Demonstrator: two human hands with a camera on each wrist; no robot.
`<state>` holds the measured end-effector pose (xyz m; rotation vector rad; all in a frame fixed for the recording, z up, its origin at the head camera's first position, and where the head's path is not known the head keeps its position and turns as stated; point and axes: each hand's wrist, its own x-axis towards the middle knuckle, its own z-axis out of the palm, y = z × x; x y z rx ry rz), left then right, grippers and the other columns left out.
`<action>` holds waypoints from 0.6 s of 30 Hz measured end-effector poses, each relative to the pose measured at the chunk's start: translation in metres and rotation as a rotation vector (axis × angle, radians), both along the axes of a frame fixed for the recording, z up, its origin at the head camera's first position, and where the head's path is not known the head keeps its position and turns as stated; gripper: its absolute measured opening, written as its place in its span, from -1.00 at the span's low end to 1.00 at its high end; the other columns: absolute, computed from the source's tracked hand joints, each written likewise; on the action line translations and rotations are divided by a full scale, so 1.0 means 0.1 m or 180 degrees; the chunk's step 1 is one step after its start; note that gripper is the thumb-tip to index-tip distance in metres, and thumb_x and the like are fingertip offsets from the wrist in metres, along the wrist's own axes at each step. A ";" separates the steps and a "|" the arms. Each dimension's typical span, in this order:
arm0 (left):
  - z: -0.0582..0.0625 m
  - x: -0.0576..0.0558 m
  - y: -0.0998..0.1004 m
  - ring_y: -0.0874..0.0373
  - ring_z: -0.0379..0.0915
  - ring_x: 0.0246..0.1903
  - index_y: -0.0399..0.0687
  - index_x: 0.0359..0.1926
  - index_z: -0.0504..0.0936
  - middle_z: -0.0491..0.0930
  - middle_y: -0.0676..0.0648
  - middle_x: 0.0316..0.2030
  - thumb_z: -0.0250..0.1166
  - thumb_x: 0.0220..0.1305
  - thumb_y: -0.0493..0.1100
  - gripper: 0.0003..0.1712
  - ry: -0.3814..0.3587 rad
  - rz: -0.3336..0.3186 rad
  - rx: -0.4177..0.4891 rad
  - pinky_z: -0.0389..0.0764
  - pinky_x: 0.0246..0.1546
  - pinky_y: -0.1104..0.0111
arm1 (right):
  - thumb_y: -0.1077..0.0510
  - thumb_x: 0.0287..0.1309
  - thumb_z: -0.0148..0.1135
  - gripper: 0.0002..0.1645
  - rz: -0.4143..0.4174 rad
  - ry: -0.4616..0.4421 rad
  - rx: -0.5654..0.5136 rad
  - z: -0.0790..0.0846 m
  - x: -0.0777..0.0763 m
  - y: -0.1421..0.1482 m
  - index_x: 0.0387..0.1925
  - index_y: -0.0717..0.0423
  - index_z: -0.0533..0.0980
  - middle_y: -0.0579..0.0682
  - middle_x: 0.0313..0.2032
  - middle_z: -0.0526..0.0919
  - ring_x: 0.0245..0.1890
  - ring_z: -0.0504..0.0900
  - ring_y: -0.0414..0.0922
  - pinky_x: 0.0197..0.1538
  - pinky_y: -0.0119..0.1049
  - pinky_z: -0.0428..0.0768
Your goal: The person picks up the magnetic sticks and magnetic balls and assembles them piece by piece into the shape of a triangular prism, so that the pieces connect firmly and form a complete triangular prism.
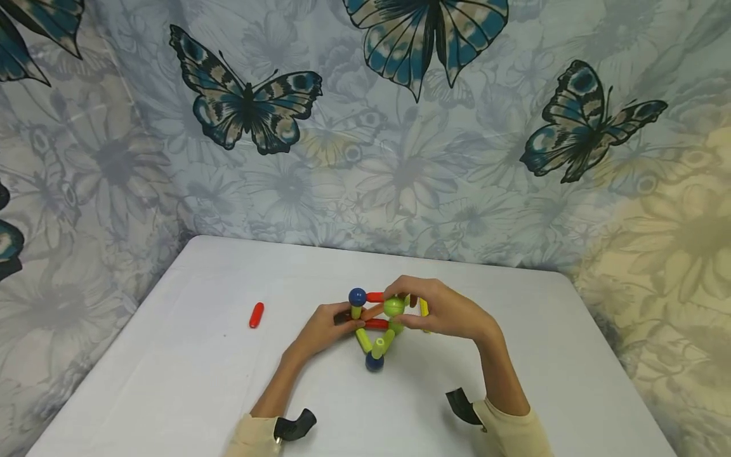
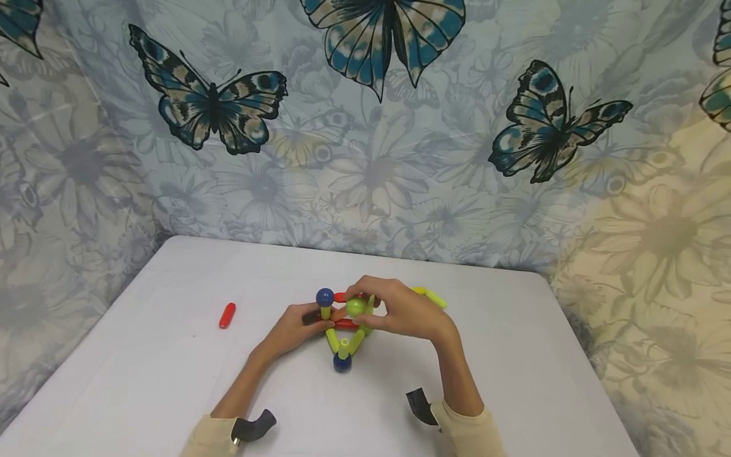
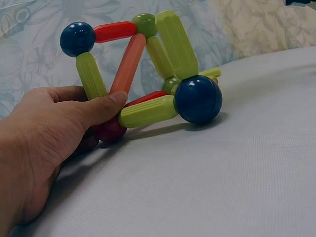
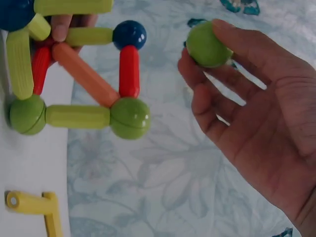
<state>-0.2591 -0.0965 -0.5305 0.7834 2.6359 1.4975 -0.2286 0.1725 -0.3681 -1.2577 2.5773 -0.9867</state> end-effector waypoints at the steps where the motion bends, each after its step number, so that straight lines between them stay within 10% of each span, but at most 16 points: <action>1: 0.00 0.00 0.00 0.14 0.68 0.08 0.03 0.08 0.74 0.79 0.04 -0.03 0.44 0.36 -0.03 -0.68 -0.0005 -0.0009 0.0015 0.62 0.23 0.16 | 0.15 0.31 0.43 -0.56 0.0111 -0.0029 0.0027 0.01 0.02 -0.02 0.18 -0.13 0.59 -0.19 0.05 0.72 -0.08 0.63 -0.27 -0.08 -0.35 0.64; 9: -0.03 0.00 0.02 0.17 0.67 0.08 0.04 0.10 0.73 0.79 0.04 0.00 0.43 0.37 -0.01 -0.67 -0.0035 -0.0075 0.0064 0.63 0.21 0.23 | 0.21 0.29 0.43 -0.45 0.0353 -0.0405 0.0546 -0.06 0.09 -0.14 0.26 -0.15 0.54 -0.21 0.19 0.67 -0.01 0.63 -0.22 -0.02 -0.34 0.62; 18: 0.00 0.01 0.00 0.12 0.67 0.07 -0.01 0.12 0.73 0.79 0.01 -0.01 0.43 0.37 -0.03 -0.64 0.0027 -0.0026 0.0023 0.62 0.23 0.12 | 0.14 0.27 0.47 -0.26 0.0047 -0.0774 0.0875 0.05 0.13 0.04 0.42 -0.24 0.41 -0.14 0.22 0.61 0.10 0.64 -0.09 0.07 -0.24 0.67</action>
